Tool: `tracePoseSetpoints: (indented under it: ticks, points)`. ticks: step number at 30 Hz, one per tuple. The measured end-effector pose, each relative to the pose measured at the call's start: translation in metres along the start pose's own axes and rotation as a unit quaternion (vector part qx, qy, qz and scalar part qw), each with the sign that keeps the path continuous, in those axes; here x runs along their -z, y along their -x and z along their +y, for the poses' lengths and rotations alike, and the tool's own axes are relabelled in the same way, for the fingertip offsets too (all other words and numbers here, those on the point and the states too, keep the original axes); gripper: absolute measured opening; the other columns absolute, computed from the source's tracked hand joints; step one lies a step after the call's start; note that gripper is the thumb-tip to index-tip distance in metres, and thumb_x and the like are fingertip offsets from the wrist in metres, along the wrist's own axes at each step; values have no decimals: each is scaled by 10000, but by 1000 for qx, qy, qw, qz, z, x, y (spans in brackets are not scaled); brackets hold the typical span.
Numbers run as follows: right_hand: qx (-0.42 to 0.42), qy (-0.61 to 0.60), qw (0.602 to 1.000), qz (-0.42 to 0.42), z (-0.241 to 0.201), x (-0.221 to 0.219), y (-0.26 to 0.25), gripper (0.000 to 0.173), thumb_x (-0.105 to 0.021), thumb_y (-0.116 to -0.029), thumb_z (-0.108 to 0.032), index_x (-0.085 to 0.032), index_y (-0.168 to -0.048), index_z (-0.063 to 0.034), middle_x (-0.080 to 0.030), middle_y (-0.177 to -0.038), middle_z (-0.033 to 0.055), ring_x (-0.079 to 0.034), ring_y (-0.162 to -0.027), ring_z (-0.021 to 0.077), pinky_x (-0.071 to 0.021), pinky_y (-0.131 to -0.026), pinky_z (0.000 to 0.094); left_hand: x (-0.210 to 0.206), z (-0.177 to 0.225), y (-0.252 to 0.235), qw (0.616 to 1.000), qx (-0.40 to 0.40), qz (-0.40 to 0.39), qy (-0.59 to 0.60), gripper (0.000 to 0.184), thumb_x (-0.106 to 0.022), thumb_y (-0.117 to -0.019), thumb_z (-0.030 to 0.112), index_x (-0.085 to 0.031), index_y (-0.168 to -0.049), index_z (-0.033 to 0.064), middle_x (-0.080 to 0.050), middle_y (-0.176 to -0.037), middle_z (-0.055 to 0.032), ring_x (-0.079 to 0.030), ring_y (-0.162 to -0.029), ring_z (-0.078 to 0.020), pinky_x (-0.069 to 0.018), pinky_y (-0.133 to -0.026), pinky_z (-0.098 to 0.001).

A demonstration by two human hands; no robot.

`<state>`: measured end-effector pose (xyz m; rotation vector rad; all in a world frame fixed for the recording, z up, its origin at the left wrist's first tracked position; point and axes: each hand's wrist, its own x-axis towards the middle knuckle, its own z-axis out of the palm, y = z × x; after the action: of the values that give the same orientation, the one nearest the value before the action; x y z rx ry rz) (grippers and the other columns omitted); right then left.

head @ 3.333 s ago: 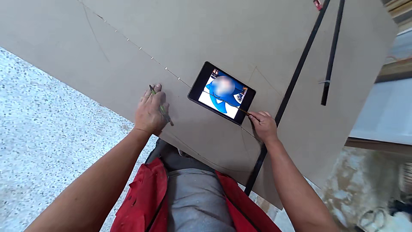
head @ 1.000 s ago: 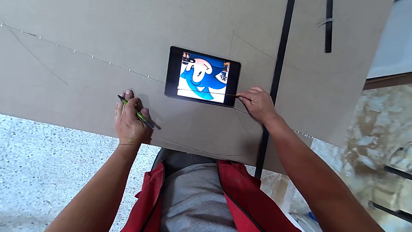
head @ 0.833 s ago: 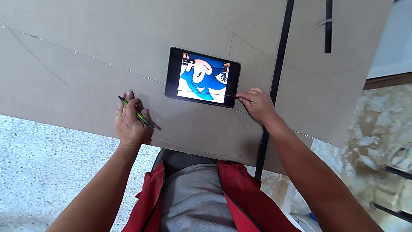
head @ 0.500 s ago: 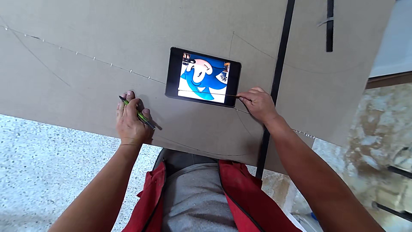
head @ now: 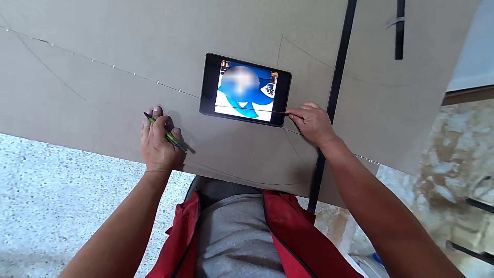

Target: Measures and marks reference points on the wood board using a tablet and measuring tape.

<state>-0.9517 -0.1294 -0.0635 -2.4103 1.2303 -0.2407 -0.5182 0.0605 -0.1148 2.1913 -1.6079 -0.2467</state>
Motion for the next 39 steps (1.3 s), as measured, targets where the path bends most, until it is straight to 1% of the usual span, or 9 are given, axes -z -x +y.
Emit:
tracePoseSetpoints:
  ticks: [16, 27, 29, 31, 32, 33, 35, 37, 39]
  points:
    - [6, 2, 1000, 7, 2, -2, -1, 234, -568, -1058, -290, -785, -1139, -256, -760, -1023, -27, -663, -1111, 169, -526, -967, 371, 1, 1, -1, 1000, 6, -6, -5, 546, -381, -1063, 456, -537, -1408, 62, -421, -1623, -105, -288, -1557, -242, -191, -1286, -443]
    - [4, 2, 1000, 4, 2, -3, -1, 247, -556, -1061, -292, -782, -1155, -259, -761, -1042, -25, -664, -1114, 175, -529, -964, 391, 2, 0, -3, 1000, 7, -11, -2, 524, -379, -1057, 419, -532, -1414, 66, -406, -1632, -93, -277, -1560, -247, -202, -1284, -453]
    - [-7, -7, 1000, 6, 2, -2, -2, 246, -559, -1060, -297, -782, -1158, -256, -760, -1054, -23, -667, -1115, 176, -535, -964, 406, 2, 0, -3, 1000, -1, -14, -8, 528, -372, -1062, 422, -527, -1423, 69, -402, -1632, -102, -285, -1557, -252, -207, -1282, -464]
    - [-51, -42, 998, 19, -4, 0, 1, 253, -557, -1060, -303, -778, -1165, -236, -763, -1081, -25, -676, -1096, 154, -543, -968, 398, 3, -3, -3, 1000, -13, -16, -1, 523, -379, -1068, 420, -525, -1421, 64, -385, -1640, -113, -273, -1562, -251, -202, -1287, -464]
    - [-89, -68, 993, 26, -10, 1, 4, 261, -557, -1060, -310, -772, -1174, -215, -764, -1071, -15, -694, -1048, 148, -563, -941, 409, 3, -4, -4, 1000, -20, -21, 6, 522, -384, -1070, 420, -521, -1427, 66, -371, -1646, -117, -259, -1567, -251, -195, -1289, -466]
    - [-133, -96, 986, 31, -19, 1, 9, 272, -549, -1065, -327, -759, -1179, -200, -758, -1010, -2, -713, -945, 151, -592, -863, 436, 5, -5, -4, 999, -25, -26, 12, 530, -384, -1068, 427, -519, -1433, 67, -362, -1650, -120, -250, -1570, -254, -189, -1290, -468]
    - [-211, -135, 967, 42, -40, -7, 24, 316, -506, -1078, -392, -732, -1136, -179, -715, -808, 17, -701, -716, 181, -601, -676, 486, 9, -6, -4, 999, -34, -40, 12, 551, -365, -1064, 460, -529, -1420, 72, -363, -1648, -128, -263, -1564, -278, -208, -1284, -498]
    - [-262, -135, 955, 42, -66, -24, 44, 380, -452, -1088, -450, -696, -1043, -163, -657, -712, 17, -659, -634, 198, -569, -597, 496, 11, -10, -5, 998, -43, -53, 7, 582, -356, -1057, 490, -545, -1411, 68, -374, -1639, -143, -298, -1548, -305, -241, -1269, -522]
    - [-283, -119, 951, 48, -94, -43, 60, 414, -426, -1088, -477, -695, -1009, -173, -650, -715, -2, -652, -628, 176, -573, -583, 473, 11, -17, -6, 996, -57, -61, 10, 607, -367, -1048, 503, -554, -1406, 50, -392, -1624, -162, -315, -1538, -327, -254, -1261, -525]
